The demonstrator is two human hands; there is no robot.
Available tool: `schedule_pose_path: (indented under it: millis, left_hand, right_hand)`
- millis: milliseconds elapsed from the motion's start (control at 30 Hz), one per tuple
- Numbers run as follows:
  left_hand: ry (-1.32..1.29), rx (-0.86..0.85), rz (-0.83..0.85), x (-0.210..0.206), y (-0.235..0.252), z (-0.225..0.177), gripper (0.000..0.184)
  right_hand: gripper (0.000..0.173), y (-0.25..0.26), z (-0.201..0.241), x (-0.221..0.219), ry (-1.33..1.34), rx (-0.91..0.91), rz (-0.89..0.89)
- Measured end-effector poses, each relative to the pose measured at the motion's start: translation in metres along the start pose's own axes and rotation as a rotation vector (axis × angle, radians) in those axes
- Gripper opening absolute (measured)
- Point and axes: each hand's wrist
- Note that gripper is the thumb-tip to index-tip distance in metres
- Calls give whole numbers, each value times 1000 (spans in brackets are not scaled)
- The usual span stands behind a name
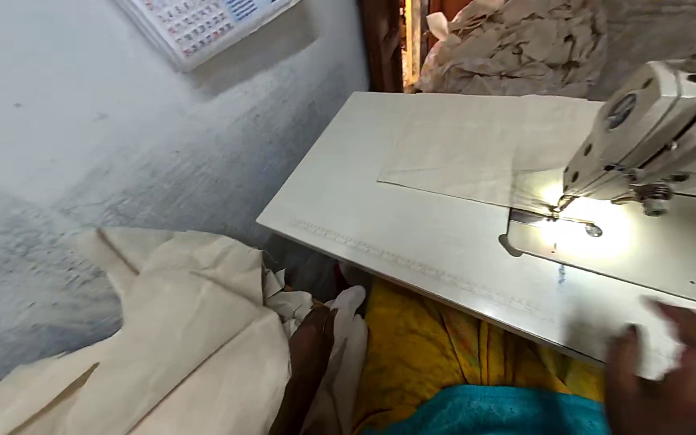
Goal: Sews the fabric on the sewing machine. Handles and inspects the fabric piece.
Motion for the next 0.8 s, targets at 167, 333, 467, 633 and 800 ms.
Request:
schedule_pose_path:
  millis: [167,333,467,633,800]
  left_hand:
    - [-74,-482,-22,45,-14,-25,26]
    - [-238,-569,193,129,-61,-96,27]
    - [-171,-400,162,93,-43,-18,53]
    - [135,-93,-254,112,-35,48,67]
    - [96,529,-410,153,10,139,95]
  right_hand:
    - [37,-23,81,-95,405,469,550]
    - [32,0,130,-104,495,751,814]
    - [12,-1,127,-122,400,688,675]
    - [14,-19,99,-160,331,643,809]
    - [14,-48,78,-171,311,664,991]
Point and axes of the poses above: each hand's wrist, its own y-axis towards the middle knuckle, its own x-axis out of the back of the hand, z = x × y, and after that the axes turned 9 degrees about z, right-handed
